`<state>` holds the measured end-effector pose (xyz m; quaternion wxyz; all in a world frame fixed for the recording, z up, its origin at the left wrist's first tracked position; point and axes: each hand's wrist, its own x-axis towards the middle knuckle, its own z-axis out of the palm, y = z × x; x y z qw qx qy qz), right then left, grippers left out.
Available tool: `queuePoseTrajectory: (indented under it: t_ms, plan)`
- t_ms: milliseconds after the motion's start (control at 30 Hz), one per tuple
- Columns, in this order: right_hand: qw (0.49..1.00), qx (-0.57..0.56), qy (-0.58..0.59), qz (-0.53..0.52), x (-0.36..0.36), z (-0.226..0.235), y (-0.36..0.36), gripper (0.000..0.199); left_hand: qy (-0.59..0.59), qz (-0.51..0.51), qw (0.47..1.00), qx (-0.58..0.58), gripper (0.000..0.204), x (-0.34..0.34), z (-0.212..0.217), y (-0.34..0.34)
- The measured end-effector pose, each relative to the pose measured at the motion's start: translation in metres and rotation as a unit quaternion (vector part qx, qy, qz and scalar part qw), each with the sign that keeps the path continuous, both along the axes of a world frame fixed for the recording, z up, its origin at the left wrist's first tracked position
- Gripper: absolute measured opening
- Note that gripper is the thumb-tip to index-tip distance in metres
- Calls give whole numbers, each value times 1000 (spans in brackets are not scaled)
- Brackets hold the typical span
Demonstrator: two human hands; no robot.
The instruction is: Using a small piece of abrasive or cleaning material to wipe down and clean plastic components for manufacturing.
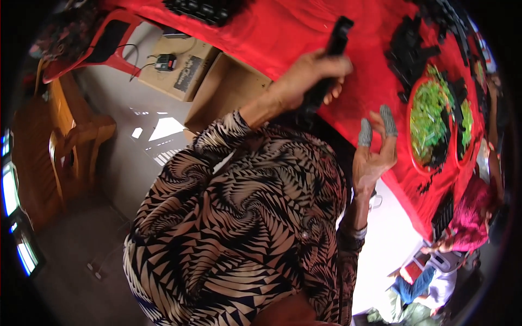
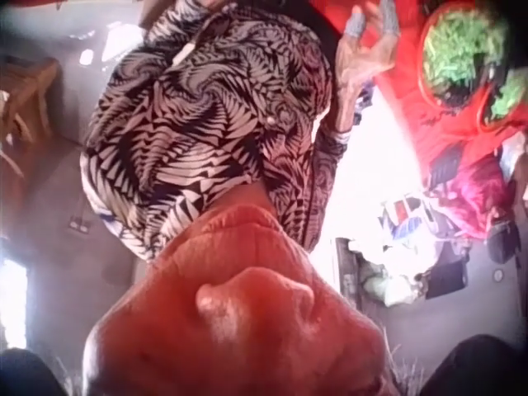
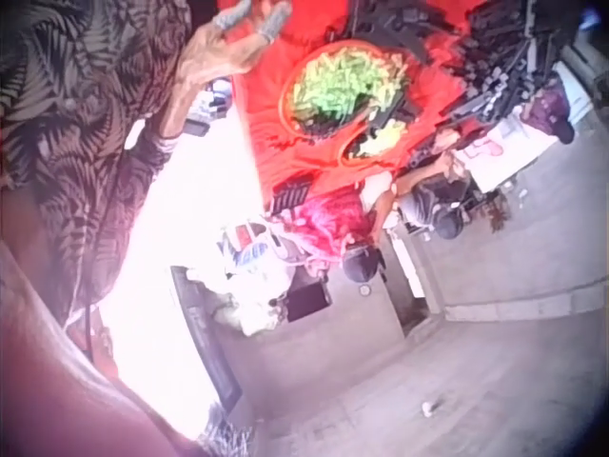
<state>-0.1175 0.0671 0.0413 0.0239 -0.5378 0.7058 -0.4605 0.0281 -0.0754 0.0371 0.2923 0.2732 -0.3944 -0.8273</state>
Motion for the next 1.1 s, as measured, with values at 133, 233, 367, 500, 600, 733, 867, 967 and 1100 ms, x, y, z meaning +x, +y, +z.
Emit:
queuePoseTrajectory:
  t_ms: [133,233,367,500,600,733,867,967,1100]
  plan:
    - [999,20,37,17,-1,-5,-4,29,-156,33,979,-124,59,10,12,4]
    - [996,-2,80,29,-2,-12,-7,22,-235,79,951,-188,62,19,6,-7]
    - [996,13,91,-1,-8,-9,3,21,-304,189,844,-398,64,36,-6,-46]
    - [996,39,75,3,-9,-21,3,21,-473,191,739,-440,68,65,-4,-85]
    - [996,55,67,1,-9,-23,4,21,-520,209,675,-480,52,73,0,-105]
    - [995,41,89,4,-10,-27,2,22,-450,301,627,-559,33,84,6,-121]
    - [992,48,118,7,-12,-32,3,24,-505,361,558,-551,33,129,29,-164]
    - [980,56,190,25,-14,-32,3,29,-557,372,553,-495,39,170,24,-221]
    - [971,42,232,27,-16,-37,2,31,-596,345,576,-440,43,203,9,-265]
